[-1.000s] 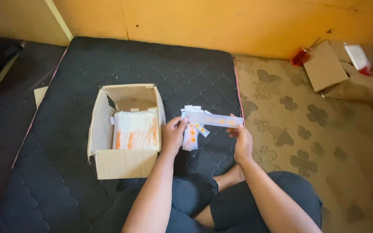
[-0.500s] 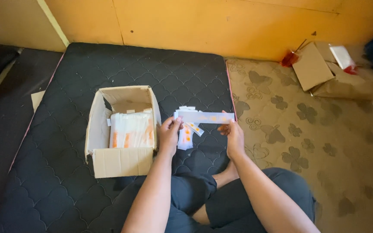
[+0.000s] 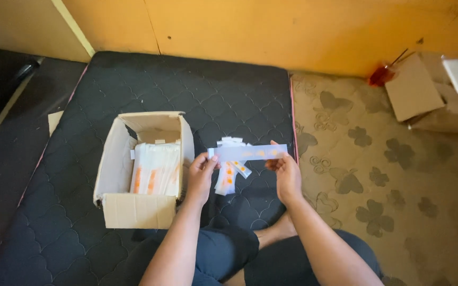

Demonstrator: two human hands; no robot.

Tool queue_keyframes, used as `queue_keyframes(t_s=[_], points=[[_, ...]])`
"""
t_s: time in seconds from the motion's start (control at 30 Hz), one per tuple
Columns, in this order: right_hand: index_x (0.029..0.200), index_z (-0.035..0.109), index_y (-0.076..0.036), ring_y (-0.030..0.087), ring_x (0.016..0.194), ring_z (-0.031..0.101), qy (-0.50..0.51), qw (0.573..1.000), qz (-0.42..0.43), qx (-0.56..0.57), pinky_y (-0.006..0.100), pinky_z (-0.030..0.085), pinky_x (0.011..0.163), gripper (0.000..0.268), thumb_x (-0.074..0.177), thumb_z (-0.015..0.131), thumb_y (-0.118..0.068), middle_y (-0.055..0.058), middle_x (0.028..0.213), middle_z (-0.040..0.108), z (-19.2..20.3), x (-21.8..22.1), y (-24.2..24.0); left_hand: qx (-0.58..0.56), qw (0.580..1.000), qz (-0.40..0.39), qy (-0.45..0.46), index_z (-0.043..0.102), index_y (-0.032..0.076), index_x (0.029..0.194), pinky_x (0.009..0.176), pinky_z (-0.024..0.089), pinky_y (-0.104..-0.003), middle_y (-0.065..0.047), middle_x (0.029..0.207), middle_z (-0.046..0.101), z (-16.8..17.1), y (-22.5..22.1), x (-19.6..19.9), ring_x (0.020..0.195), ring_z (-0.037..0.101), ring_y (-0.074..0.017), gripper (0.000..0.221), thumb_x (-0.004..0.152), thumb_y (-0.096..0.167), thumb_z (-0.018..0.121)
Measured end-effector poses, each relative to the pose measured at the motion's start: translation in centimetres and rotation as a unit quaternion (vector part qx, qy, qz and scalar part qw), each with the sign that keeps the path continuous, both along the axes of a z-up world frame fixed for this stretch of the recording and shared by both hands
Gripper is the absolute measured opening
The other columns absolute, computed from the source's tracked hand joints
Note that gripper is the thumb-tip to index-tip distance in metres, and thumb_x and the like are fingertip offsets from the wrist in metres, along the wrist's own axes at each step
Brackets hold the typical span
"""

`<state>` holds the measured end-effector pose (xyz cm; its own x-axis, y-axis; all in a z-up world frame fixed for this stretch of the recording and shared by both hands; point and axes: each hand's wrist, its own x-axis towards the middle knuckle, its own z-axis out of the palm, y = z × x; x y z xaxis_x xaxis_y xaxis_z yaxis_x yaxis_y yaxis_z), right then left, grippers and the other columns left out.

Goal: The person sorts white paper strips with orange markings by picking them up from a pile and placing them into a cardboard box.

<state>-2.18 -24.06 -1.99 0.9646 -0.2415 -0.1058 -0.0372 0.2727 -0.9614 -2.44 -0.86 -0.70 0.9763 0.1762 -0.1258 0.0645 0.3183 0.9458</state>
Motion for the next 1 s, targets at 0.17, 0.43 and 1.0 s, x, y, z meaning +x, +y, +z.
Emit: queue_keyframes(t_s=[0.17,0.43,1.0], points=[[0.144,0.056,-0.001,0.023,0.077,0.063,0.010,0.999,0.000,0.050,0.034,0.048,0.076,0.052,0.103,0.030,-0.020,0.016,0.084,0.068,-0.4,0.6,0.5,-0.024,0.999,-0.005,0.021,0.072,0.006,0.103,0.086,0.055,-0.031,-0.005,0.078,0.062,-3.4,-0.5,1.7,0.078,0.066,-0.0143,0.010,0.098,0.014,0.069],[0.149,0.050,0.000,0.023,0.081,0.061,0.033,0.995,0.005,0.090,0.035,0.048,0.080,0.056,0.100,0.031,-0.021,0.018,0.093,0.068,-1.1,1.9,0.1,-0.028,0.999,0.000,0.034,0.070,0.002,0.116,0.091,0.055,-0.034,-0.007,0.088,0.062,-2.4,-1.2,3.0,0.085,0.065,-0.0152,0.021,0.099,0.015,0.069],[0.152,0.043,-0.004,0.022,0.089,0.060,0.055,0.978,0.022,0.199,0.036,0.048,0.081,0.060,0.101,0.032,-0.033,0.022,0.143,0.058,-0.6,2.6,0.0,0.122,0.992,-0.034,-0.029,0.072,0.010,0.113,0.094,0.055,-0.034,-0.008,0.096,0.071,-1.6,-0.2,2.9,0.088,0.070,-0.0140,0.016,0.098,0.008,0.066]])
